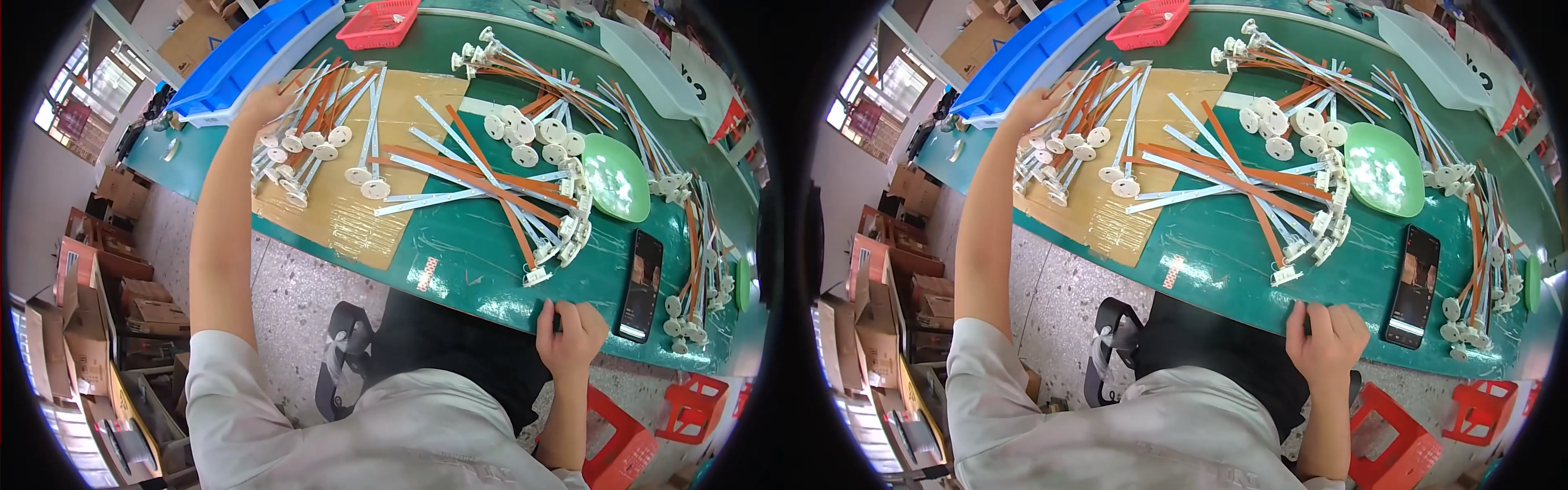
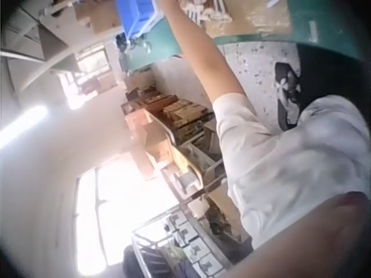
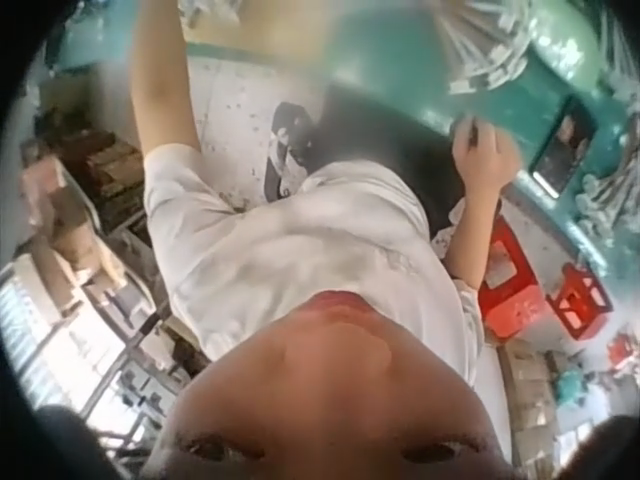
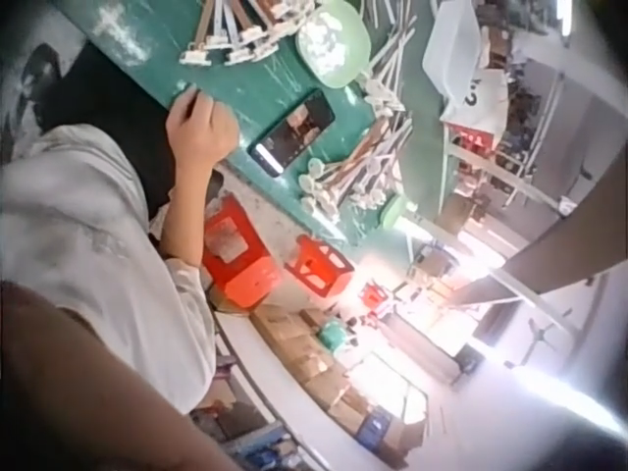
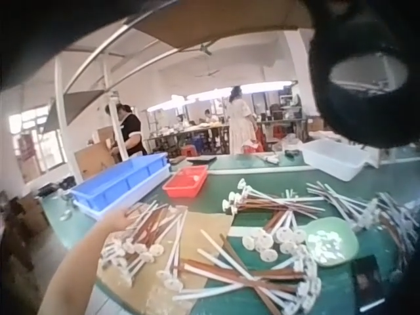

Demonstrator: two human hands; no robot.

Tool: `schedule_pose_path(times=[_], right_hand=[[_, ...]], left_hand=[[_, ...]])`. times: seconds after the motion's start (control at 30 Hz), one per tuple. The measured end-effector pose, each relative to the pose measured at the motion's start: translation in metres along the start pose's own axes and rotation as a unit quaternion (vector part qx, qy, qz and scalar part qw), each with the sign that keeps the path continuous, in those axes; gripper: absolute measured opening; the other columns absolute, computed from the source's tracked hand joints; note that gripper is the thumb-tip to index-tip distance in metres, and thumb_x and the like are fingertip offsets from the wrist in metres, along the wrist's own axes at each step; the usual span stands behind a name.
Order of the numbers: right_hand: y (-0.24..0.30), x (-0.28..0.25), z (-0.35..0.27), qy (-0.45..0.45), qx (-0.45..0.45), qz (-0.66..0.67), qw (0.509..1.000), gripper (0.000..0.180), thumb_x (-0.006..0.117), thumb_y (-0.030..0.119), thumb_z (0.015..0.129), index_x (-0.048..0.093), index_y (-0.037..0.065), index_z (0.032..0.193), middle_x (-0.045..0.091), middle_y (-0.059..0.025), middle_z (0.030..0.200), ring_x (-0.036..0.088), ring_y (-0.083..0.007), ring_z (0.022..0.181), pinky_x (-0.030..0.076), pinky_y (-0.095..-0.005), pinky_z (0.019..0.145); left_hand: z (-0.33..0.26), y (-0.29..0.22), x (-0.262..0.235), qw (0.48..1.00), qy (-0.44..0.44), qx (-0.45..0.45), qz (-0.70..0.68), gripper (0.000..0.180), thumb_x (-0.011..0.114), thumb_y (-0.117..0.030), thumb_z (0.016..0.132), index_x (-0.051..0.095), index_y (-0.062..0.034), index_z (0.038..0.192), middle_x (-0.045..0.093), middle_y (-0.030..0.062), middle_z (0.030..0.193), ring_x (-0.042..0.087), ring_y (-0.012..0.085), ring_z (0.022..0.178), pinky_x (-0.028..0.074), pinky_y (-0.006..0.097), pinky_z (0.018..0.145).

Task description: Manually assembling LED strip components into circular plastic bases at an industrial workstation.

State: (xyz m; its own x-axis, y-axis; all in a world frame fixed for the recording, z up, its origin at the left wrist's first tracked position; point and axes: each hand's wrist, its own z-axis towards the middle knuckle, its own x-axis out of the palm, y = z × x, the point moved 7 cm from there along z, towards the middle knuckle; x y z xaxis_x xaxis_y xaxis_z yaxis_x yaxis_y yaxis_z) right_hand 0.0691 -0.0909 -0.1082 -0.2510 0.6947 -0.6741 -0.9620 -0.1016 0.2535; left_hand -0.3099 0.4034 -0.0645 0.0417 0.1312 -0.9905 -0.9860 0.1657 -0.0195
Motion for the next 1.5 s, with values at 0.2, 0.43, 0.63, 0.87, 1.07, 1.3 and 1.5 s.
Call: schedule_pose_path(times=[0.2, 0.43, 0.63, 0.87, 1.07, 1.3, 1.5], right_hand=[[-0.001, 0.001, -0.001, 0.005, 0.008, -0.005, 1.0, 0.017, 0.073, -0.001, 0.073, 0.057, 0.005, 0.072, 0.043, -0.0062, 0.057, 0.044, -0.0233, 0.048, 0.029, -0.0368, 0.045], [-0.001, -0.003, -0.001, -0.006, 0.008, -0.005, 1.0, 0.017, 0.073, 0.0, 0.073, 0.057, 0.005, 0.072, 0.044, -0.0062, 0.057, 0.044, -0.0232, 0.048, 0.029, -0.0366, 0.045], [0.0, -0.002, 0.0, 0.0, 0.005, -0.006, 1.0, 0.018, 0.074, 0.001, 0.073, 0.057, 0.005, 0.071, 0.044, -0.0061, 0.057, 0.044, -0.0236, 0.048, 0.03, -0.0369, 0.045], [0.001, -0.002, 0.0, -0.012, -0.002, -0.022, 1.0, 0.02, 0.075, 0.005, 0.071, 0.055, 0.007, 0.067, 0.043, -0.0048, 0.057, 0.045, -0.0227, 0.048, 0.033, -0.0346, 0.044], [-0.004, -0.003, 0.0, 0.006, 0.016, -0.008, 1.0, 0.017, 0.074, 0.001, 0.073, 0.058, 0.005, 0.072, 0.047, -0.0065, 0.057, 0.047, -0.0243, 0.048, 0.032, -0.0367, 0.044], [-0.002, 0.003, 0.002, 0.016, 0.018, 0.009, 1.0, 0.016, 0.076, 0.007, 0.072, 0.06, 0.008, 0.07, 0.049, -0.0065, 0.057, 0.05, -0.0257, 0.048, 0.037, -0.038, 0.045], [-0.013, 0.001, -0.003, 0.003, 0.036, 0.001, 0.999, 0.017, 0.076, 0.008, 0.071, 0.06, 0.008, 0.07, 0.049, -0.0047, 0.056, 0.05, -0.0229, 0.047, 0.037, -0.0344, 0.043]], left_hand=[[0.004, -0.019, 0.008, 0.997, 0.061, -0.023, -0.051, 0.049, 0.068, -0.043, 0.076, 0.071, 0.0004, 0.099, 0.072, 0.0196, 0.098, 0.069, 0.0377, 0.092, 0.055, 0.042, 0.082], [0.0, -0.058, 0.013, 0.992, 0.061, 0.1, 0.041, 0.04, 0.079, -0.034, 0.063, 0.07, -0.0005, 0.083, 0.071, 0.0178, 0.083, 0.07, 0.0322, 0.08, 0.055, 0.041, 0.071], [-0.002, -0.052, 0.004, 0.986, 0.157, 0.053, 0.03, 0.031, 0.074, -0.026, 0.061, 0.067, 0.0011, 0.076, 0.067, 0.0144, 0.074, 0.065, 0.025, 0.064, 0.049, 0.041, 0.054], [-0.023, -0.036, -0.028, 0.936, 0.241, -0.085, -0.244, 0.011, 0.055, -0.009, 0.075, 0.052, -0.0044, 0.065, 0.05, 0.0073, 0.058, 0.047, 0.0166, 0.045, 0.035, 0.032, 0.038], [-0.028, -0.047, -0.018, 0.88, 0.142, -0.144, -0.43, 0.008, 0.052, -0.007, 0.083, 0.056, -0.0036, 0.089, 0.059, 0.009, 0.07, 0.047, 0.0129, 0.044, 0.033, 0.027, 0.036], [0.041, -0.024, 0.019, 0.97, 0.1, 0.19, -0.116, 0.021, 0.066, -0.02, 0.082, 0.069, 0.0007, 0.083, 0.064, 0.0101, 0.066, 0.055, 0.0234, 0.05, 0.046, 0.042, 0.049], [-0.01, -0.104, 0.009, 0.987, 0.067, 0.12, -0.088, 0.05, 0.076, -0.027, 0.067, 0.067, 0.0025, 0.106, 0.068, 0.0227, 0.073, 0.068, 0.0398, 0.072, 0.053, 0.047, 0.066]])
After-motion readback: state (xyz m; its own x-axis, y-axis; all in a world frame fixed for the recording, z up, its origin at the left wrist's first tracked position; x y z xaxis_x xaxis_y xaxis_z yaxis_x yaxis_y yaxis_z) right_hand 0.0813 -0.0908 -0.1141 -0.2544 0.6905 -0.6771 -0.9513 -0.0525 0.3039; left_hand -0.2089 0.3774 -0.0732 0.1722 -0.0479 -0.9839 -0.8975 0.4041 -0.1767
